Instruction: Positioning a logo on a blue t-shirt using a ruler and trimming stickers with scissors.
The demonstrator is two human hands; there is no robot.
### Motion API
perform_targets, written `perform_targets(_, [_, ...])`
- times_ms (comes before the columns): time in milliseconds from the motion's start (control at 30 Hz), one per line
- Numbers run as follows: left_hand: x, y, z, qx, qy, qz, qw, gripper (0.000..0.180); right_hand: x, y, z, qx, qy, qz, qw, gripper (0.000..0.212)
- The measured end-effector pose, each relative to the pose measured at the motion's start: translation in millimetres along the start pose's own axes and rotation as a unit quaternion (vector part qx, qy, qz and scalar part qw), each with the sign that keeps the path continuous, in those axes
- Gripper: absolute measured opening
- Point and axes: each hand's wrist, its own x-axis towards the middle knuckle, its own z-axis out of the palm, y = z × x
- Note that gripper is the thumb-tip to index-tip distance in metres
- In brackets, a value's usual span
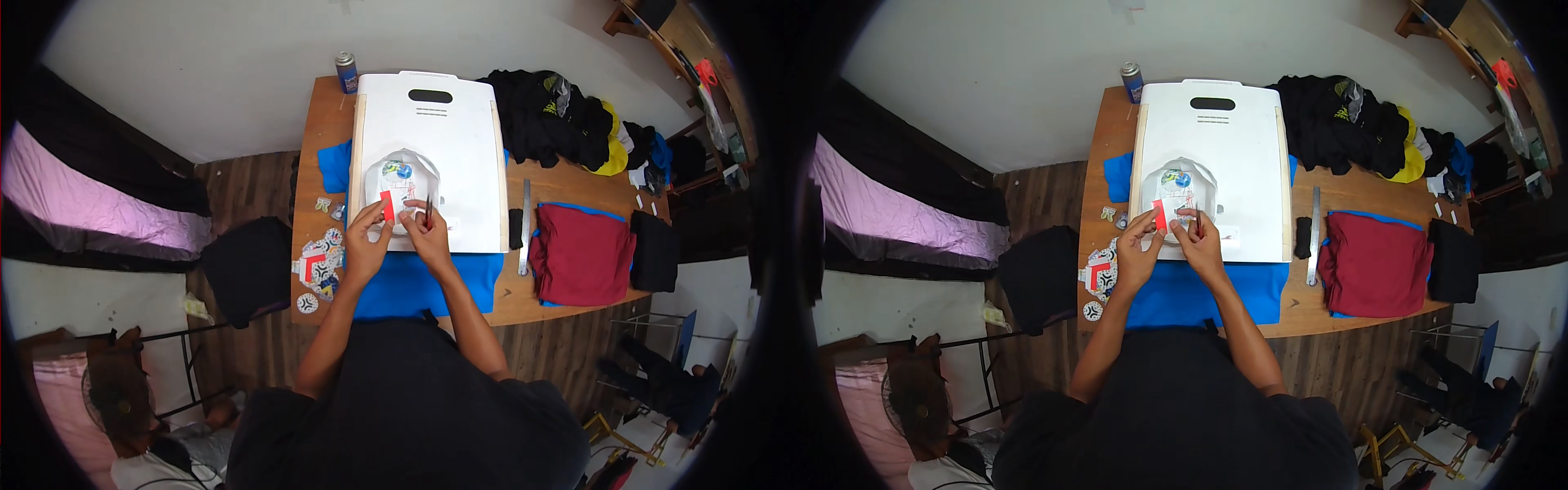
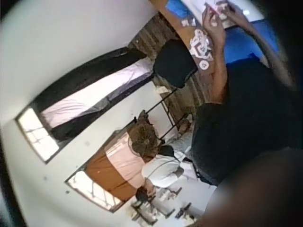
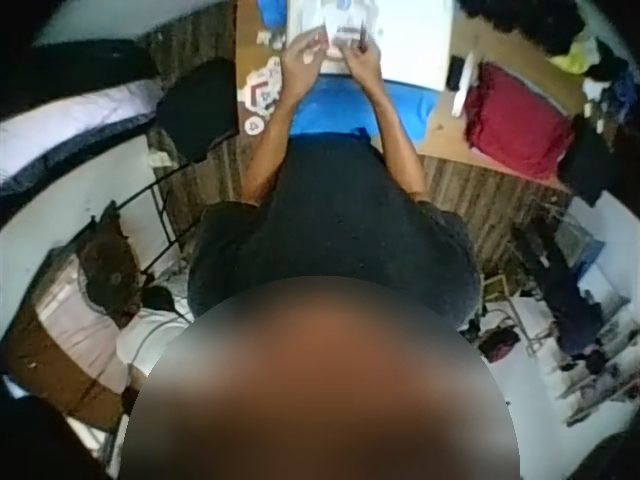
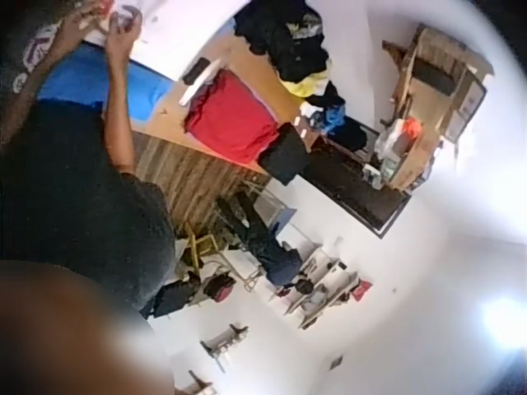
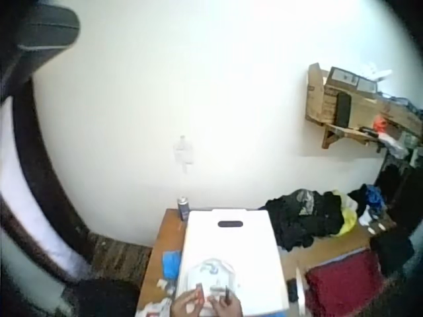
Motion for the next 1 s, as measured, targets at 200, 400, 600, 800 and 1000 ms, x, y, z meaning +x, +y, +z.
perform_targets(200, [0.6, -3.9, -4.3, 0.009, 0.016, -0.001, 1.000, 0.044, 3.3, -10.7, -21.0, -0.002, -0.039, 0.060, 0.997, 0.029])
perform_targets(400, [-1.3, 1.0, -3.7, 0.033, 0.022, 0.015, 0.999, 0.044, -2.1, -9.5, -6.5, -0.102, 0.022, -0.100, 0.989, 0.022])
perform_targets(600, [-2.3, 28.2, 1.9, 0.064, 0.019, 0.028, 0.997, 0.043, -0.1, 1.6, -4.6, -0.133, -0.028, -0.055, 0.989, 0.024])
perform_targets(800, [-1.9, 30.2, -0.1, 0.067, 0.013, 0.041, 0.997, 0.042, -1.3, 0.1, -1.5, -0.101, -0.034, -0.034, 0.994, 0.026])
perform_targets(1000, [-3.5, 29.3, 0.3, 0.056, 0.008, 0.036, 0.998, 0.042, 0.1, 1.7, -3.1, -0.097, -0.057, -0.011, 0.994, 0.025])
